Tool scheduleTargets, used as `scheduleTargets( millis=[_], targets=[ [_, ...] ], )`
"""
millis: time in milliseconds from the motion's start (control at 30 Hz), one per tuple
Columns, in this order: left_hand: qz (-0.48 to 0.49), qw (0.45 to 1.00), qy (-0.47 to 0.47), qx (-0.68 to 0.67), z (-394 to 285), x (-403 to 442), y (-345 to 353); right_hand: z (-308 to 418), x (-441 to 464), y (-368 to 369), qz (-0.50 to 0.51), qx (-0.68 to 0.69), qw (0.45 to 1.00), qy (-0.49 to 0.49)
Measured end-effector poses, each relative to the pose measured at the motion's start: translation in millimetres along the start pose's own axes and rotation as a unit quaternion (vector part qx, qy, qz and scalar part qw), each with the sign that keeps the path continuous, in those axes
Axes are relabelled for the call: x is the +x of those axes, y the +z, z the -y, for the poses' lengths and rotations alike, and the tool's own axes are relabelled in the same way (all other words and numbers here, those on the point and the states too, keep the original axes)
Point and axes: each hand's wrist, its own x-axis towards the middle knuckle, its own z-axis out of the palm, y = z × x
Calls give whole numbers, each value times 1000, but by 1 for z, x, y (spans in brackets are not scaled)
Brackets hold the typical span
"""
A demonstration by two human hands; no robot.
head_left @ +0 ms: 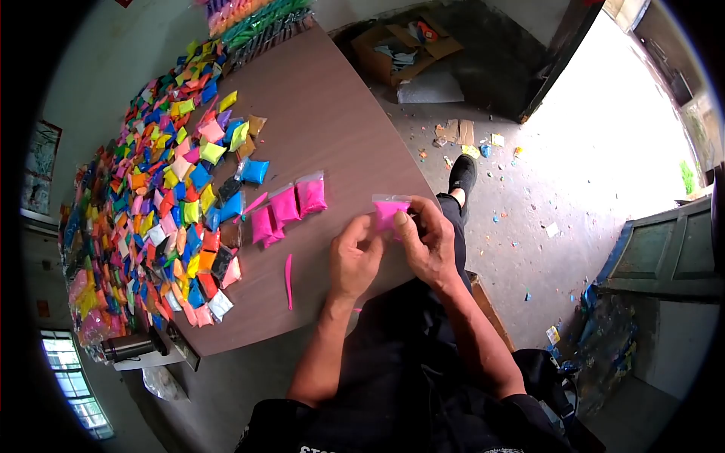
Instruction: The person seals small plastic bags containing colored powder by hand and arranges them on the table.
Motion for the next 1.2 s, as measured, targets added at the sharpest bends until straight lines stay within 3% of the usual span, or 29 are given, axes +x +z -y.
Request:
scheduleTargets(
  millis=[533, 733, 800, 1133, 1200],
  targets=[
    [-8, 1000, 0, -20, 6, -1, -5, -1, -1, 3, -40, 36, 999, -6],
    [-12, 999, 33, 42, -11, 4, 1, -2, -2, 0, -22, 57, 998, -16],
    [-51, 998, 25, -27, -12, 5, 4, -4, -2, -1, 20, 28, 999, -22],
    [-36, 999, 24, -5, -2, 1, -3, -1, -2, 2, -2, 17, 1000, -9],
    [-34, 998, 3, -55, -4, 1, -1, -1, -1, 1, -9, -1, 1000, -22]
  ],
)
